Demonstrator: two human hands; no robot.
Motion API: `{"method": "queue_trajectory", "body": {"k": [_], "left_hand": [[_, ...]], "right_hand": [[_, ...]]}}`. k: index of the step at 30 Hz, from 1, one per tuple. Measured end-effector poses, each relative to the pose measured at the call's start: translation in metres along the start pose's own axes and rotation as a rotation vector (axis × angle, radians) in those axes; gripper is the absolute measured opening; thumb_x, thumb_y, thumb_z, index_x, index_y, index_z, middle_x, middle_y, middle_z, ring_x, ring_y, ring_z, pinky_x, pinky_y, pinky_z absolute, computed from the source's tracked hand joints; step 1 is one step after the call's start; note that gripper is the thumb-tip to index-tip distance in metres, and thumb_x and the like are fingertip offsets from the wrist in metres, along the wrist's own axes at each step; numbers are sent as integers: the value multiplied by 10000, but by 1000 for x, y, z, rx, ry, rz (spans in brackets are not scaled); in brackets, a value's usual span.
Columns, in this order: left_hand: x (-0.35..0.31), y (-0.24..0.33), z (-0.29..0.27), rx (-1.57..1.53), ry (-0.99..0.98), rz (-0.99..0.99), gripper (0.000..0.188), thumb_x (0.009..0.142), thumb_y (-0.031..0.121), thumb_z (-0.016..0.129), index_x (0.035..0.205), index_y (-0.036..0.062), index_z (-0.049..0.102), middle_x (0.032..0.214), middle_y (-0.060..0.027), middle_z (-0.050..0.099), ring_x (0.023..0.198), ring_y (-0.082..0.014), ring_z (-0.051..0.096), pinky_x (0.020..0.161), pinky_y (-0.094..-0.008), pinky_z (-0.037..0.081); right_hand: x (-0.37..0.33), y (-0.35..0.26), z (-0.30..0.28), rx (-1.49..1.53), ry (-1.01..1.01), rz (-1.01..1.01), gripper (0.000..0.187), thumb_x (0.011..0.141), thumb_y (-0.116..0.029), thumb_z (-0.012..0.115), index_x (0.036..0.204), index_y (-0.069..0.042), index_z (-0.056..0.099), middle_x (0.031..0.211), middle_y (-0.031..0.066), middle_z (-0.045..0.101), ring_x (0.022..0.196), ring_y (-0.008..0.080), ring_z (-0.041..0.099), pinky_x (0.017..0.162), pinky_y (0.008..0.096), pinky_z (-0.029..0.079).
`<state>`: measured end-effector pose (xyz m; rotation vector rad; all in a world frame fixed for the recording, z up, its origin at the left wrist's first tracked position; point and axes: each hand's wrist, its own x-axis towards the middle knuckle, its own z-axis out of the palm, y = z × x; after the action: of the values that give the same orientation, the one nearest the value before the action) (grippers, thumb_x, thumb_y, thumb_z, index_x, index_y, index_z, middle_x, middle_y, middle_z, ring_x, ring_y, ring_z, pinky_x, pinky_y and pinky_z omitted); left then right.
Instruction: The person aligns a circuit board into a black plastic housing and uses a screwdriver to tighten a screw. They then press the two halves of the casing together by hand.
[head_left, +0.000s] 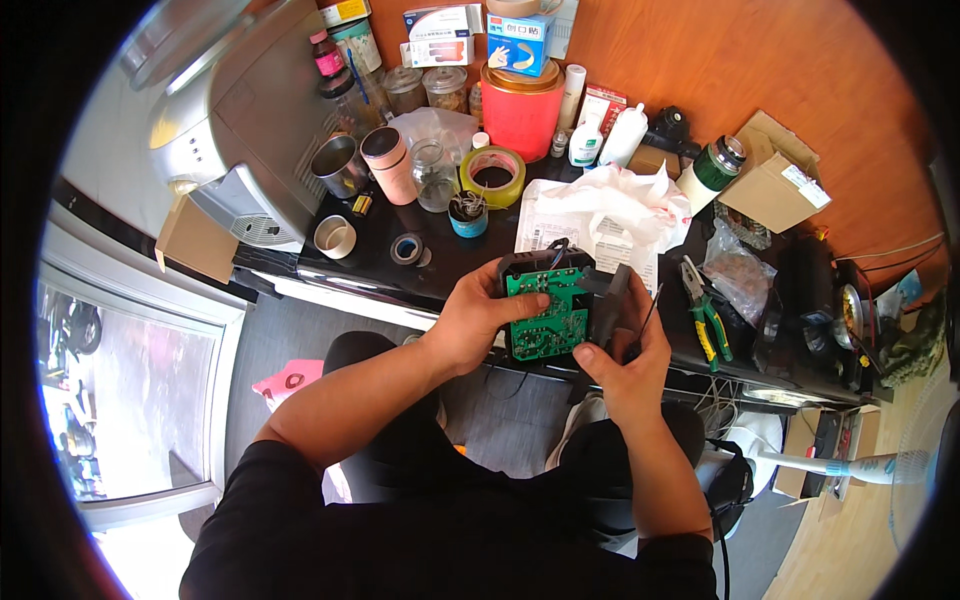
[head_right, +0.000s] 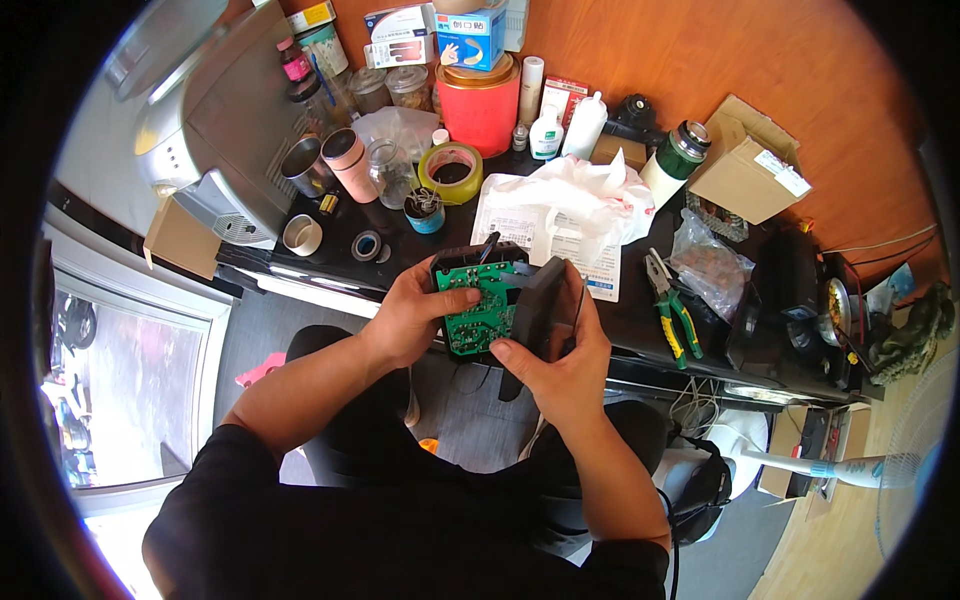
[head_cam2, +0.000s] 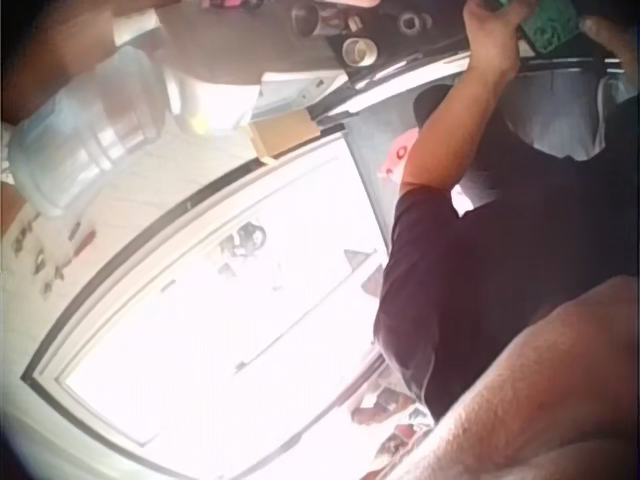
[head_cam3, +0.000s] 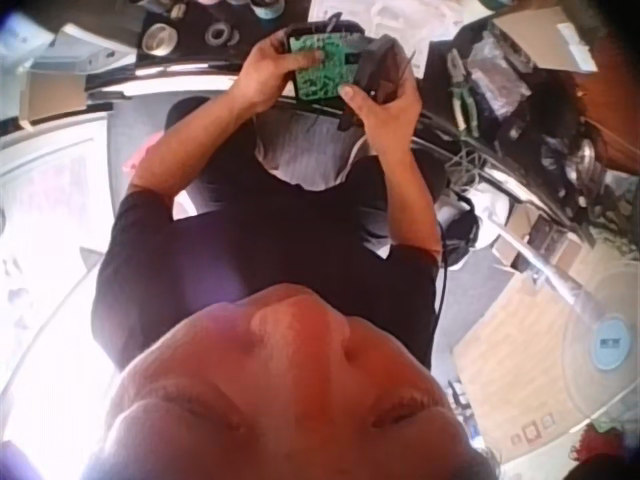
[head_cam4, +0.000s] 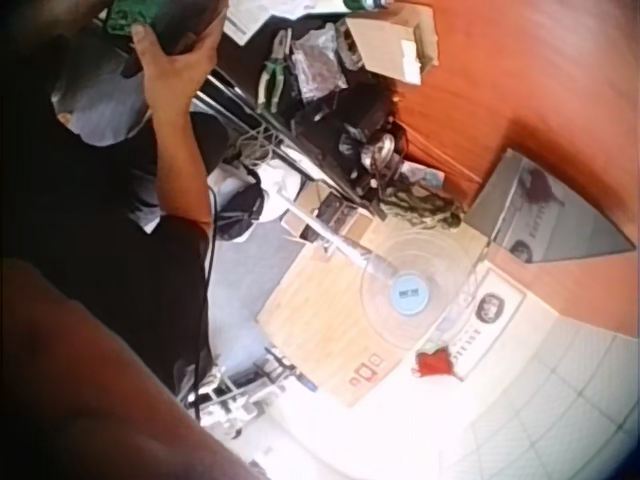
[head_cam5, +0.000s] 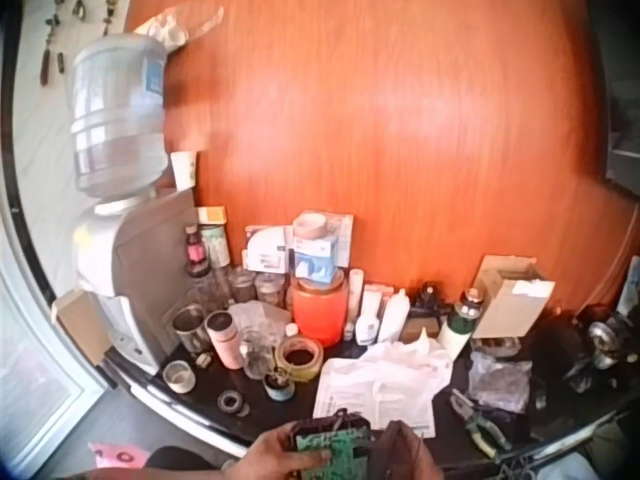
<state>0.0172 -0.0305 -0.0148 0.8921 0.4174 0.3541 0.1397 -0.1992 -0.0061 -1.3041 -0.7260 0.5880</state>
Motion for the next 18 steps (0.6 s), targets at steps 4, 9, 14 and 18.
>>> {"method": "queue_trajectory", "body": {"k": [4,9,14,18], "left_hand": [[2,-5,-4,135,69,33,410,858,10,780,1238,-6,630,1102,-86,728,979,-154,695,905,-333,569],[0,-4,0,171,131,10,405,856,23,791,1226,-22,633,1073,-88,730,939,-145,697,871,-311,573],[-1,-3,1,241,126,8,423,857,25,792,1243,-9,623,1085,-73,727,951,-137,684,880,-304,557],[-4,-3,5,286,131,41,424,860,41,799,1238,-34,620,1057,-85,731,921,-135,692,827,-291,575]], "right_hand": [[1,-5,3,-51,28,8,980,745,-100,891,1517,94,319,1399,166,540,1218,198,580,1005,316,495],[0,0,5,-91,46,3,947,764,-62,879,1516,90,324,1383,162,551,1210,193,579,1012,326,499],[0,-8,11,-117,67,34,966,753,-75,895,1519,84,327,1351,161,578,1174,183,600,986,314,513],[-1,-4,12,-198,84,-21,1004,733,-98,914,1520,90,321,1331,166,593,1138,182,621,961,310,526]]}}
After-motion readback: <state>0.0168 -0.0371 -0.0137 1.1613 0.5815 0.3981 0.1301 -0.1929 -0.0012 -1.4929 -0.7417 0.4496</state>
